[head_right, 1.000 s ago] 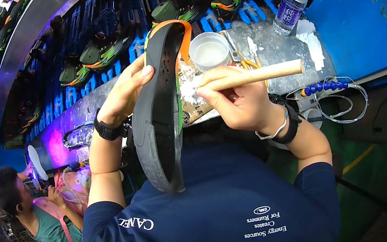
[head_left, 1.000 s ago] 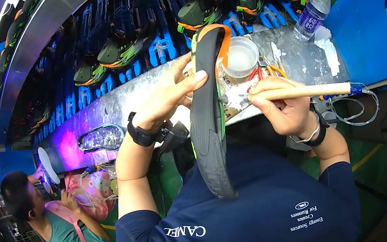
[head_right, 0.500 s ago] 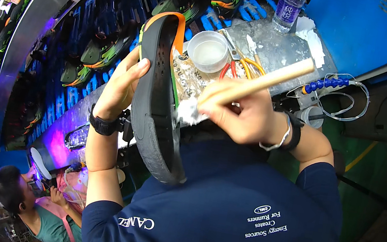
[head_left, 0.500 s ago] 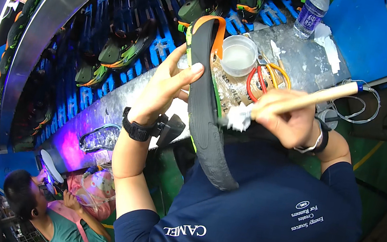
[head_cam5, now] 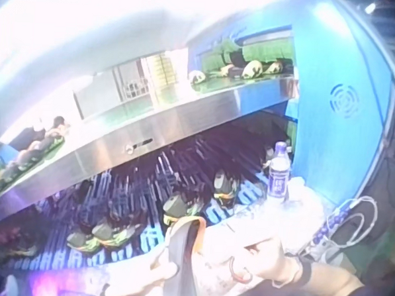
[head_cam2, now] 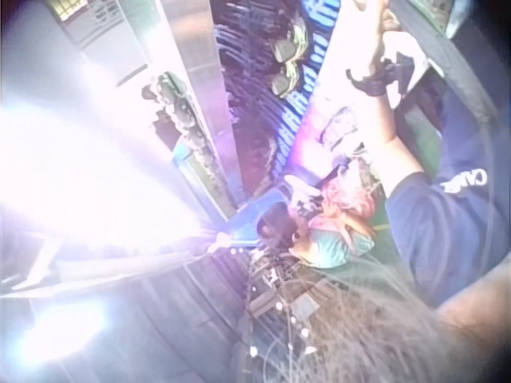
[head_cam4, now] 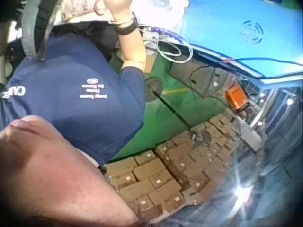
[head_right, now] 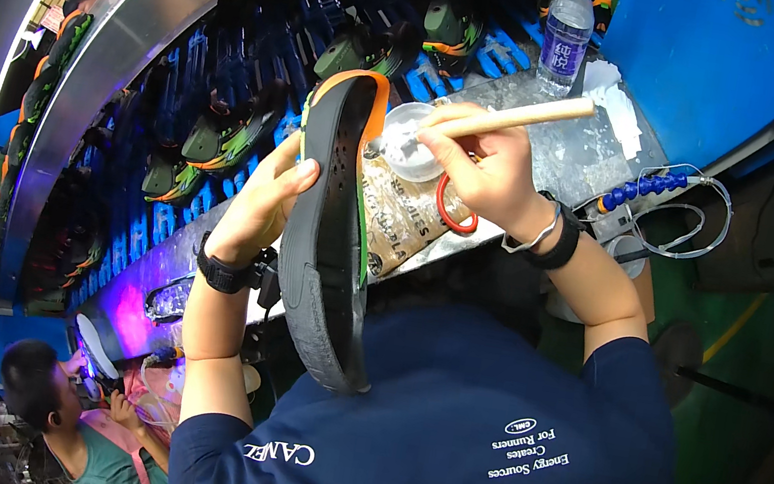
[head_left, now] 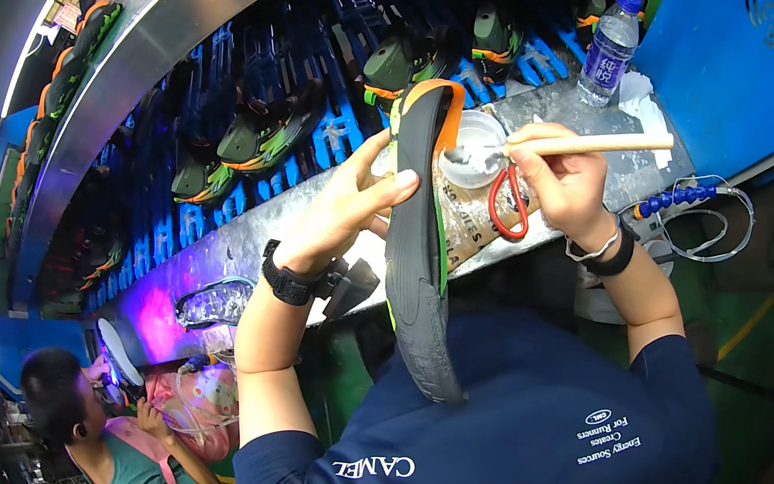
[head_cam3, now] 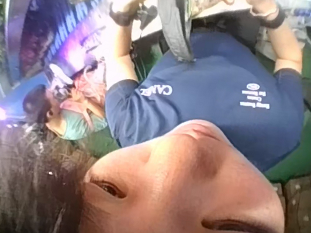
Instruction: Applying adhesive to shoe soles using a brush in a manufacturing setting.
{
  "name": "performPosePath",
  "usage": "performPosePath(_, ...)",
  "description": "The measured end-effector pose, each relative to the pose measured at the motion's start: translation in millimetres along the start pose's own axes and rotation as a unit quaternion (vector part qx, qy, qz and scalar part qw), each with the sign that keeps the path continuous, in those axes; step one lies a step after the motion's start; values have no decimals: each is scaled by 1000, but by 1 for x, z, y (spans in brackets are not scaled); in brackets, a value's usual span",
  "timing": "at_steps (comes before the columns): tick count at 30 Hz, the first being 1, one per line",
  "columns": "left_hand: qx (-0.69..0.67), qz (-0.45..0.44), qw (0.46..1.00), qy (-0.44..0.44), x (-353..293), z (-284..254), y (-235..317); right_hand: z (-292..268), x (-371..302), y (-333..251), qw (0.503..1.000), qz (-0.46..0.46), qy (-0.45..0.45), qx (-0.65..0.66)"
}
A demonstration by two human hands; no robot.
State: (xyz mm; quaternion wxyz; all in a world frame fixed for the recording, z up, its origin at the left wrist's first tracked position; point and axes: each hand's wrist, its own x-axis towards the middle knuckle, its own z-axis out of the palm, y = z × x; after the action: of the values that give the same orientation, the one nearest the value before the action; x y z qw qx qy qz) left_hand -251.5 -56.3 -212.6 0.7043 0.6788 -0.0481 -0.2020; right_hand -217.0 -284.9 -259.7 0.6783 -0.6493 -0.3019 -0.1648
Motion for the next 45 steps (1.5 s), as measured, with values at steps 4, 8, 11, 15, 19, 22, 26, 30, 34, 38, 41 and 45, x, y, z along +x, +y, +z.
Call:
performPosePath(4, -6, 3, 1000, -11, 0, 0, 1, -2, 10, 0, 999, -5, 39, -11)
performPosePath(8, -8, -4, 1000, -7, -1, -2, 4, -10, -1, -17, 985, 149, 1, 92)
performPosePath(11, -18, 36, 999, 36, -4, -4, 21, -22, -7, -27, 975, 136, 85, 156)
performPosePath(15, -28, 213, 963, 164, -19, -21, 81, -42, -23, -33, 971, 94, 161, 150)
performPosePath(19, 67, 482, 853, 187, -9, -44, 156, -59, -47, -30, 959, 141, 203, 136)
performPosePath(22, 300, 545, 710, 330, 34, -63, 200, -66, -55, -27, 954, 137, 226, 138)
performPosePath(26, 337, 548, 645, 412, 106, -82, 203, -72, -55, -27, 955, 127, 227, 140)
performPosePath(30, 383, 262, 816, 344, 84, -109, 191, -73, -59, -18, 950, 151, 224, 155)
performPosePath(34, 360, 315, 770, 423, 48, -89, 180, -80, -57, -3, 944, 173, 213, 183)
performPosePath(38, 473, 294, 688, 466, 50, -50, 205, -86, -53, 7, 945, 175, 209, 183)
performPosePath(41, 528, 288, 668, 439, 75, -40, 224, -95, -55, 13, 940, 181, 223, 183)
performPosePath(45, 653, 251, 583, 414, 122, -59, 251, -109, -61, 23, 932, 195, 260, 161)
